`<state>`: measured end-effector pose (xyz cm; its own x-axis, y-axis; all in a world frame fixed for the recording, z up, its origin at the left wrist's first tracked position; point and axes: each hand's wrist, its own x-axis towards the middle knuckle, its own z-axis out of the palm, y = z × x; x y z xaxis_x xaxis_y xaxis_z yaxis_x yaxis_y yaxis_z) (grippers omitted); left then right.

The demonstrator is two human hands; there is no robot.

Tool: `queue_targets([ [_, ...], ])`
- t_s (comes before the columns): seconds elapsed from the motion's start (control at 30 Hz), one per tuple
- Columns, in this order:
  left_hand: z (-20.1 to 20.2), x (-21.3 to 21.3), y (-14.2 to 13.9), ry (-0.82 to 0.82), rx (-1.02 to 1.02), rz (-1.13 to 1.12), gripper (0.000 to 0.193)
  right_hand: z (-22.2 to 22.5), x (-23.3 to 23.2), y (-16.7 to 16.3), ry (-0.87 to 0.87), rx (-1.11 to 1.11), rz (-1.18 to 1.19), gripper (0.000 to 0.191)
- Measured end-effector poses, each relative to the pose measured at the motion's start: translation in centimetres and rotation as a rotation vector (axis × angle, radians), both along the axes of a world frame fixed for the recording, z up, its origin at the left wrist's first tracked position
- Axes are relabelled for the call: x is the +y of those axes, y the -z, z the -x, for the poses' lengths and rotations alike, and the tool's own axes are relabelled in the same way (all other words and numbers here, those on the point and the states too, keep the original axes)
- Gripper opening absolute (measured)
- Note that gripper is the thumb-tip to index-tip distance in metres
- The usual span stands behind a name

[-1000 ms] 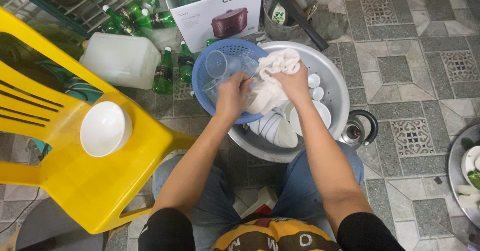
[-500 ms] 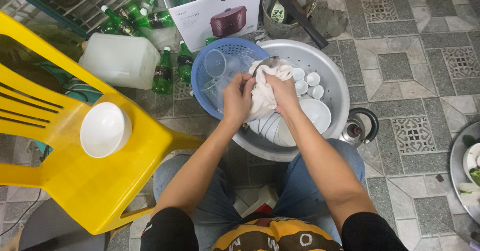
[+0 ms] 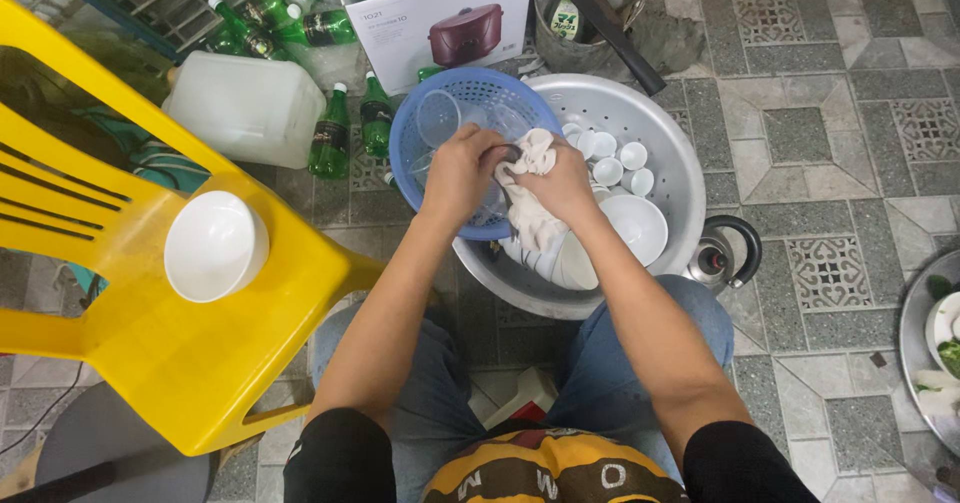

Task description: The person sits on the floor and dries washed dishes one at a time with a cloth, wiping bowls, cups, and a spoon from a metal basin. Dried bowls are placed on a yellow plastic chair beside them, and cups are set into a blue basket.

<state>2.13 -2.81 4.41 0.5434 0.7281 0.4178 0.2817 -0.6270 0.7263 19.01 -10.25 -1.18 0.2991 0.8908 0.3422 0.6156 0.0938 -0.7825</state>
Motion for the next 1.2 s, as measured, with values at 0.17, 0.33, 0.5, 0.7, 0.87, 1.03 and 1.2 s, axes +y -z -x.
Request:
queue_targets([
  [0.17, 0.0, -0.6, 0.3, 0.032, -0.028, -0.032, 0.010, 0.0, -0.2, -0.3, 0.028, 0.168, 0.109, 0.036],
  [0.33, -0.4, -1.2, 0.2, -0.029, -0.095, -0.050, 0.008, 0.0, -0.1, 0.3, -0.009, 0.336, 0.187, 0.034],
  [0.5, 0.1, 0.2, -0.7, -0.086, -0.201, -0.232, 0.008, 1.1, -0.1, 1.2, -0.061, 0.376, 0.219, 0.030],
  [0.7, 1.1, 2.5, 0.0, -0.234, -0.335, -0.035, 0.007, 1.7, -0.4, 1.5, -0.090, 0.450, 0.328, 0.027],
  [0.87, -0.1, 2.7, 3.8, -0.062, -0.430, 0.517, 0.011, 1.2, -0.5, 0.9, -0.043, 0.254, 0.165, 0.029],
  [1.03, -2.3, 0.4, 7.7, -0.036, -0.365, 0.579, 0.026, 0.6, -0.9, 0.4, -0.011, 0.236, 0.131, 0.038],
  [1.2, -2.7, 0.8, 8.7, -0.072, -0.384, 0.731, 0.024, 0.7, -1.3, 0.5, 0.009, 0.182, 0.201, 0.041],
])
